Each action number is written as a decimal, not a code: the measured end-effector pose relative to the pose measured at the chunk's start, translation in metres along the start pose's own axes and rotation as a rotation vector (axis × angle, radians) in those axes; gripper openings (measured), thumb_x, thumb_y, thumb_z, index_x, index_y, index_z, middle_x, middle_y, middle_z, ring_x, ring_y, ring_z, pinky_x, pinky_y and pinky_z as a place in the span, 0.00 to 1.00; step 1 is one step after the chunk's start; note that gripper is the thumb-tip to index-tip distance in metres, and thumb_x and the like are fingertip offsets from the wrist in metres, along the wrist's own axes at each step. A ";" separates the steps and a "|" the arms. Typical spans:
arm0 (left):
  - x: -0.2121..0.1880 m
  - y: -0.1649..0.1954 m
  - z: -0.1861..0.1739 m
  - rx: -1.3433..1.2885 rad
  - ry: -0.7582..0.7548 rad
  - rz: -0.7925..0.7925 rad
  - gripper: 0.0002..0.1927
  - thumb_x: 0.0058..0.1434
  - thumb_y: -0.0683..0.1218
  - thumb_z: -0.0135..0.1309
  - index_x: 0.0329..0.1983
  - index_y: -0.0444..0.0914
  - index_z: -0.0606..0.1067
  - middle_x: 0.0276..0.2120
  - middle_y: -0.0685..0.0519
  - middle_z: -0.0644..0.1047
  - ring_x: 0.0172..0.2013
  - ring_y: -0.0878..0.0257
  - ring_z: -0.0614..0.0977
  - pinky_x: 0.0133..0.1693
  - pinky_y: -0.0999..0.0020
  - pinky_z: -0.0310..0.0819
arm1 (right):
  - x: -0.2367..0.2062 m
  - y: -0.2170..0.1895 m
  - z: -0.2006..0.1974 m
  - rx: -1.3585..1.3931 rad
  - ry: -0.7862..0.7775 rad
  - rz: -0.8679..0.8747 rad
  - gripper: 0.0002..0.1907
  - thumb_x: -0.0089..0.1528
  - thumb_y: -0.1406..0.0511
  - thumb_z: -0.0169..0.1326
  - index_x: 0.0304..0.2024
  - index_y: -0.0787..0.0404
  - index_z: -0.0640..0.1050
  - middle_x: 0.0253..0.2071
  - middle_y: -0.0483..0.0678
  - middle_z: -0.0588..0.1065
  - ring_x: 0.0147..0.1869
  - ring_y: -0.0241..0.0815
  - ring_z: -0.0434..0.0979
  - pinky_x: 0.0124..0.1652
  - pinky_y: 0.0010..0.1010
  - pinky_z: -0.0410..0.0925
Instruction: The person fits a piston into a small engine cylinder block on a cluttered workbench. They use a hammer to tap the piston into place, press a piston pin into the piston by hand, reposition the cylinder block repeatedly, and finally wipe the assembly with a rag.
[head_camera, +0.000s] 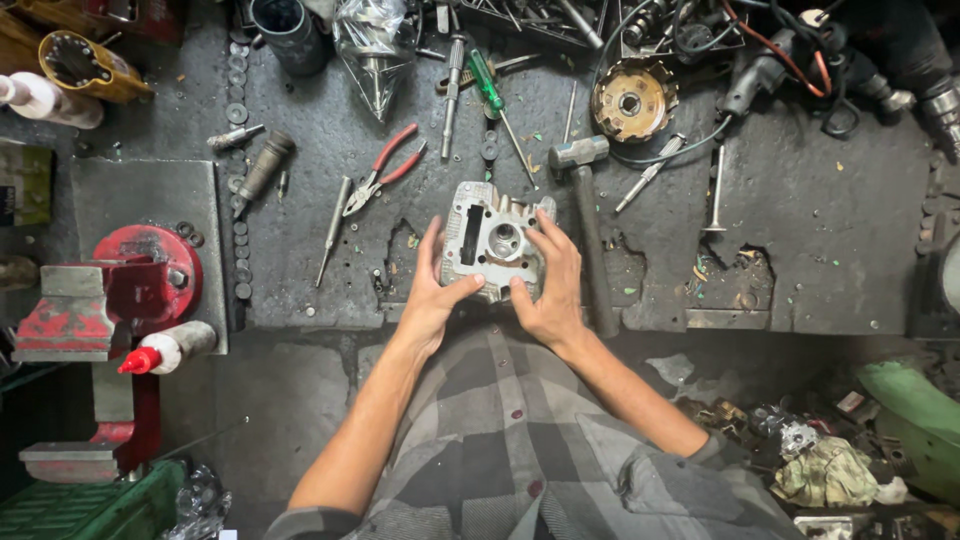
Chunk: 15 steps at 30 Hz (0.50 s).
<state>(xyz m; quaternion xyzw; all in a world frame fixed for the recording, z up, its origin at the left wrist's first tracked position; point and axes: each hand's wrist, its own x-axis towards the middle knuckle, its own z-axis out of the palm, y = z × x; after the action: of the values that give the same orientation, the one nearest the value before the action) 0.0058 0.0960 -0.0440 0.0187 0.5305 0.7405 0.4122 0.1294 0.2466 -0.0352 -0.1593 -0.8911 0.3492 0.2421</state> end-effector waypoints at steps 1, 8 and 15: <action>-0.004 0.001 0.002 0.026 0.082 -0.063 0.56 0.49 0.40 0.67 0.76 0.46 0.48 0.69 0.50 0.59 0.67 0.55 0.67 0.63 0.55 0.67 | -0.001 0.000 -0.001 -0.021 -0.002 -0.008 0.34 0.61 0.63 0.55 0.67 0.67 0.64 0.74 0.63 0.60 0.77 0.62 0.60 0.73 0.49 0.54; -0.019 -0.013 0.002 -0.493 0.076 -0.481 0.32 0.59 0.45 0.60 0.66 0.36 0.66 0.60 0.45 0.73 0.57 0.53 0.77 0.57 0.49 0.76 | -0.007 -0.008 -0.002 -0.157 -0.030 -0.064 0.39 0.56 0.59 0.62 0.67 0.63 0.66 0.75 0.60 0.58 0.72 0.59 0.62 0.68 0.49 0.56; -0.019 -0.024 -0.003 -0.403 0.030 -0.418 0.26 0.65 0.47 0.56 0.65 0.37 0.68 0.57 0.50 0.77 0.56 0.58 0.79 0.57 0.56 0.76 | -0.008 -0.009 -0.004 -0.208 -0.088 -0.057 0.33 0.55 0.59 0.63 0.64 0.53 0.74 0.76 0.56 0.58 0.71 0.57 0.60 0.67 0.48 0.55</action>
<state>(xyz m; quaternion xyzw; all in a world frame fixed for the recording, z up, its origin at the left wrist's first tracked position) 0.0316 0.0838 -0.0569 -0.1843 0.3712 0.7302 0.5432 0.1369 0.2393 -0.0292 -0.1424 -0.9366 0.2542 0.1947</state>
